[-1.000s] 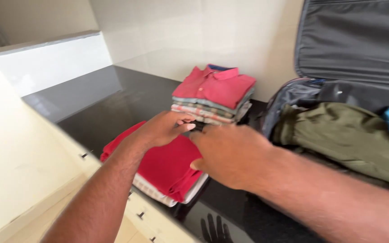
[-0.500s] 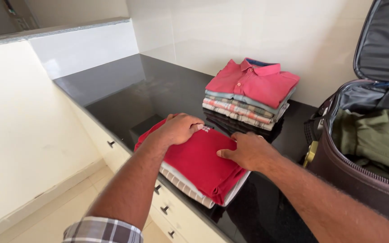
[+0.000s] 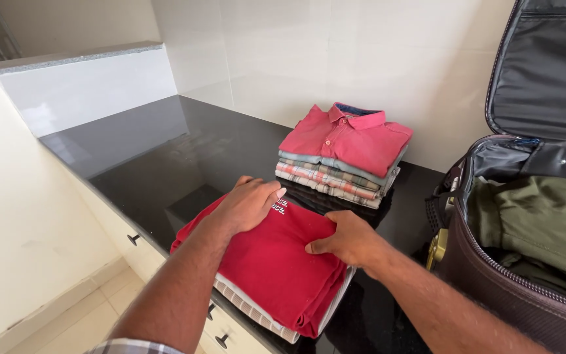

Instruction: The person folds various clothing items, including pants, t-shirts, and shirts, and places them into an open suitcase. The person handles each item by hand, folding them neatly before arranging them inside the luggage.

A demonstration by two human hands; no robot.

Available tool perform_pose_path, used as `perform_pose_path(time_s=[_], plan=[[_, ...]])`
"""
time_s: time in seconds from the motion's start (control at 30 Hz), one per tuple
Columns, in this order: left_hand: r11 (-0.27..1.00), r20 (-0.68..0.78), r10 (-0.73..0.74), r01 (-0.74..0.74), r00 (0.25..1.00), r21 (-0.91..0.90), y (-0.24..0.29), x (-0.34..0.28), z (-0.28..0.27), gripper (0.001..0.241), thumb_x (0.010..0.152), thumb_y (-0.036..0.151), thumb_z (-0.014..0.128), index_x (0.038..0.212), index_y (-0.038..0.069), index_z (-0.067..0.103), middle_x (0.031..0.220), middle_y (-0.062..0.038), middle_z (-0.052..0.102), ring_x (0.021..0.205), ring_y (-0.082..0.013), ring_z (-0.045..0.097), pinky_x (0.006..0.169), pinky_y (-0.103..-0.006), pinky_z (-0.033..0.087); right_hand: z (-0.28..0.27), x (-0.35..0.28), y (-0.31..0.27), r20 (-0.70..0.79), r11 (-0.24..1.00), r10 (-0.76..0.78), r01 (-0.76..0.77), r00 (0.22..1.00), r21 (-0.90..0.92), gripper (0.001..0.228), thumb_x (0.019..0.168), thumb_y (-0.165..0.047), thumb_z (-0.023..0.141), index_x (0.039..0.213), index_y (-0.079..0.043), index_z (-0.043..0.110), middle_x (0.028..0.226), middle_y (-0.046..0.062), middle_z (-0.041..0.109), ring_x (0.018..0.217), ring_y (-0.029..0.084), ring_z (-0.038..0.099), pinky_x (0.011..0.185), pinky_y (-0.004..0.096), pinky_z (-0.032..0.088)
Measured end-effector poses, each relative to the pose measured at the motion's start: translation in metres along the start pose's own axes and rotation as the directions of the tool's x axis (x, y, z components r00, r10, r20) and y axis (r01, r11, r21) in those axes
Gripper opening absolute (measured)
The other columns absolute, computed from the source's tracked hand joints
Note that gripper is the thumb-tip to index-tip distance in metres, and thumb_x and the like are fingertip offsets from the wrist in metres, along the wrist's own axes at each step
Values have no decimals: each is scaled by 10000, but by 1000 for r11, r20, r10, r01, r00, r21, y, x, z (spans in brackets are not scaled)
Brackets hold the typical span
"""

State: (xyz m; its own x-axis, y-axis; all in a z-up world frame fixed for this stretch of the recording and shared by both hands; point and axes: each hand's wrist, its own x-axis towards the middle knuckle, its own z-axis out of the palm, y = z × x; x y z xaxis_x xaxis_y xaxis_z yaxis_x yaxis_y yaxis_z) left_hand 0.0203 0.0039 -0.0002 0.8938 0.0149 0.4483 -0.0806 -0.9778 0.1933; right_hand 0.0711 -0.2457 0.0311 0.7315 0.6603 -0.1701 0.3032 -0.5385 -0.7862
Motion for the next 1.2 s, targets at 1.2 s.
perform_pose_path(time_s=[1.2], plan=[[280, 352, -448, 503, 822, -818, -19, -48, -102, 498, 874, 307, 721, 1296, 57, 635, 1295, -100, 718, 1210, -212, 660, 1072, -437, 520, 29, -62, -11, -377, 785, -133, 330, 917, 524, 418, 951, -221, 611, 1339, -72, 562, 1245, 50, 750, 1150, 151, 697, 1004, 325, 512]])
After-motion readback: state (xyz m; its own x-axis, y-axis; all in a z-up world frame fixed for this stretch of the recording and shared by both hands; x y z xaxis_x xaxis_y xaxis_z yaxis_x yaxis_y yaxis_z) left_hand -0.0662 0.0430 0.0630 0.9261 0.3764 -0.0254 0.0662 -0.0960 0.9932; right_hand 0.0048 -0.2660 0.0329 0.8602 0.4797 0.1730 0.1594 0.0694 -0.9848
